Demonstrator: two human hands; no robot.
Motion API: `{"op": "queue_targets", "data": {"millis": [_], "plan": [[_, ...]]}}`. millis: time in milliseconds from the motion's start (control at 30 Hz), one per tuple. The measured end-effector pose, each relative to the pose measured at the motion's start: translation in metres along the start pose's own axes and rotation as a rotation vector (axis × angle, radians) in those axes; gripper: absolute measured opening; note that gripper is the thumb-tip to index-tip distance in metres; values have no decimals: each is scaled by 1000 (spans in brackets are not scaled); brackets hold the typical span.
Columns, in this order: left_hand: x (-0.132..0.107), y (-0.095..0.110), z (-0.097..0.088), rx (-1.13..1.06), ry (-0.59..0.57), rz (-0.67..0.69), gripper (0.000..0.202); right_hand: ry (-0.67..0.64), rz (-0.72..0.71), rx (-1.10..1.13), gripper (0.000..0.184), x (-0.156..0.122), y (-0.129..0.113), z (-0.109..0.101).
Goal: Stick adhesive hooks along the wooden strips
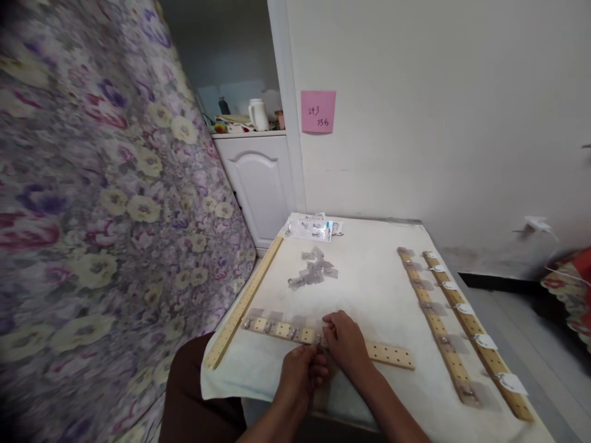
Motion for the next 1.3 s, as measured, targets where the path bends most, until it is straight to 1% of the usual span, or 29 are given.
{"op": "queue_targets", "data": {"millis": [267, 500, 700, 900, 1167, 1300], "plan": [[-1, 2, 2, 56, 0, -28, 13, -13, 20, 5, 23, -1, 3, 0], [-1, 0, 2, 63, -11, -28, 12, -25, 31, -38, 25, -2, 0, 2], [0, 0, 3, 65, -14, -23, 13, -34, 14, -34, 30, -3, 0, 3], [2, -1, 3, 64, -10, -22, 13, -74, 7, -22, 31, -6, 0, 3], [3, 1, 3, 80, -13, -17, 15, -32, 29, -26, 31, -10, -2, -2], [3, 1, 4, 93, -13, -23, 14, -15, 31, 7, 26, -11, -3, -3]]}}
Point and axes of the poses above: each hand's wrist, its own x-axis towards the middle knuckle, its own z-axis out of the palm, y = z × x, the point moved 10 cm from there along x, towards the middle knuckle, and after that the axes turned 8 degrees about -y, right-handed, at the moved point
